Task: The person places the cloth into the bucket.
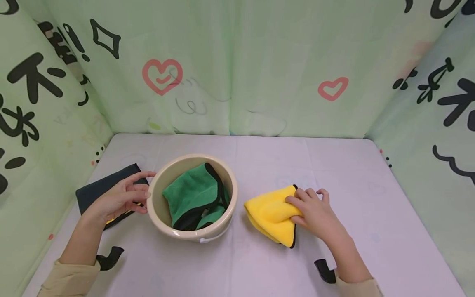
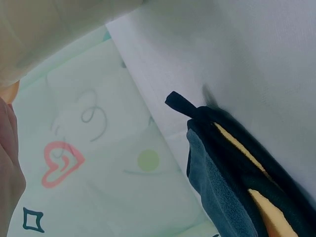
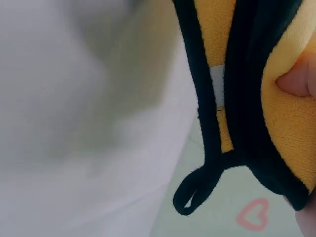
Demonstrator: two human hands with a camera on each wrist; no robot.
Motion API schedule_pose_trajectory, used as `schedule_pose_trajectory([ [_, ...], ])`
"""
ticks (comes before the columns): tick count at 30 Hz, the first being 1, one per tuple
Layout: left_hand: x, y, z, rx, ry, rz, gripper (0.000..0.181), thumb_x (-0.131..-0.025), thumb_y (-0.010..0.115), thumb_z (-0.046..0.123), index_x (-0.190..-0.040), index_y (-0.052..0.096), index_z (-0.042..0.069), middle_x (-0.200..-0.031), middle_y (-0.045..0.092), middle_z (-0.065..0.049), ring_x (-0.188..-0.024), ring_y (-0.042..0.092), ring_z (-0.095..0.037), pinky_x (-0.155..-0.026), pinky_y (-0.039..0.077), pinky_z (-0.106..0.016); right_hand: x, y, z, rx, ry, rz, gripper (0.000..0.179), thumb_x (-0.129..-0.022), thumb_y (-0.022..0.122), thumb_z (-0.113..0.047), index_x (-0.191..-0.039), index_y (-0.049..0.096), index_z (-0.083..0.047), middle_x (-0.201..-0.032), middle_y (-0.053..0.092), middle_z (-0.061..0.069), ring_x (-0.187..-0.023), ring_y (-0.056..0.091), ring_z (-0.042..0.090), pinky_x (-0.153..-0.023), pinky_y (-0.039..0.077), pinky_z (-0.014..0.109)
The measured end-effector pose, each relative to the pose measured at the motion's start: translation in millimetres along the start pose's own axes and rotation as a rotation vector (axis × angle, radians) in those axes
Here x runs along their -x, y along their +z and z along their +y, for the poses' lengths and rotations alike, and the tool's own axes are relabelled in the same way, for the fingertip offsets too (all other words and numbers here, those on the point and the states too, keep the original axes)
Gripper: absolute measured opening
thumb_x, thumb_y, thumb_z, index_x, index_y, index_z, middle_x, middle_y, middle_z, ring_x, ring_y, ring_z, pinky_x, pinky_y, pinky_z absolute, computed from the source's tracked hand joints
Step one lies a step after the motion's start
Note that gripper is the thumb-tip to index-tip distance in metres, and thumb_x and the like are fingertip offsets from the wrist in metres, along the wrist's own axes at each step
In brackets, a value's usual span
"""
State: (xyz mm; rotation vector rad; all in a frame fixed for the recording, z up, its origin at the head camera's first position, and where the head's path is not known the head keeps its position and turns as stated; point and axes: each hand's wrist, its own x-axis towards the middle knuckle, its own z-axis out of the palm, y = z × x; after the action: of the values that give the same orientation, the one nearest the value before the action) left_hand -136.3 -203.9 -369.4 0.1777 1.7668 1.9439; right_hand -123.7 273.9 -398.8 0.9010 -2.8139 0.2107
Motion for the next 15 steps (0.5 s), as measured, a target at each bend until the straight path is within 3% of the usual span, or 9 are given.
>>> schedule_pose_trajectory([
  [2, -0.1, 0.3, 0.3, 0.004, -0.001, -0.002, 0.055, -0.086, 0.056, -0.001, -0.134, 0.029, 0.003, -0.086, 0.067, -0.006, -0.065, 0.063, -0.016, -0.062, 0.056, -0.034, -4.0, -3, 6, 0.006, -0.003, 0.036, 0.036, -0.074, 0.073, -0.029, -0.103, 0.061, -0.012, -0.095, 0.052, 0.005, -0.084, 0.044, 0.024, -0.077, 0.025, 0.055],
  [8, -0.3, 0.4, 0.5, 0.002, -0.005, 0.006, 0.054, -0.086, 0.056, -0.001, -0.133, 0.031, 0.006, -0.086, 0.067, -0.005, -0.064, 0.063, -0.016, -0.062, 0.056, -0.034, -23.3, -25, 8, 0.008, 0.005, 0.109, 0.039, -0.073, 0.075, -0.025, -0.104, 0.059, -0.009, -0.096, 0.051, 0.008, -0.086, 0.043, 0.028, -0.078, 0.024, 0.058],
  [9, -0.2, 0.4, 0.5, -0.001, -0.005, 0.008, 0.054, -0.086, 0.056, -0.001, -0.133, 0.032, 0.007, -0.086, 0.067, -0.005, -0.064, 0.063, -0.016, -0.062, 0.056, -0.034, -27.6, -33, 5, 0.002, 0.010, 0.108, 0.042, -0.067, 0.078, -0.016, -0.104, 0.059, -0.008, -0.096, 0.051, 0.009, -0.086, 0.043, 0.029, -0.079, 0.023, 0.058],
  [15, 0.9, 1.3, 1.5, -0.002, 0.000, 0.009, 0.054, -0.086, 0.057, 0.000, -0.133, 0.032, 0.006, -0.086, 0.067, -0.005, -0.065, 0.063, -0.016, -0.062, 0.056, -0.035, -48.7, -51, 1, -0.010, -0.030, 0.180, 0.043, -0.067, 0.078, -0.015, -0.104, 0.059, -0.008, -0.095, 0.051, 0.010, -0.086, 0.042, 0.030, -0.080, 0.022, 0.059],
])
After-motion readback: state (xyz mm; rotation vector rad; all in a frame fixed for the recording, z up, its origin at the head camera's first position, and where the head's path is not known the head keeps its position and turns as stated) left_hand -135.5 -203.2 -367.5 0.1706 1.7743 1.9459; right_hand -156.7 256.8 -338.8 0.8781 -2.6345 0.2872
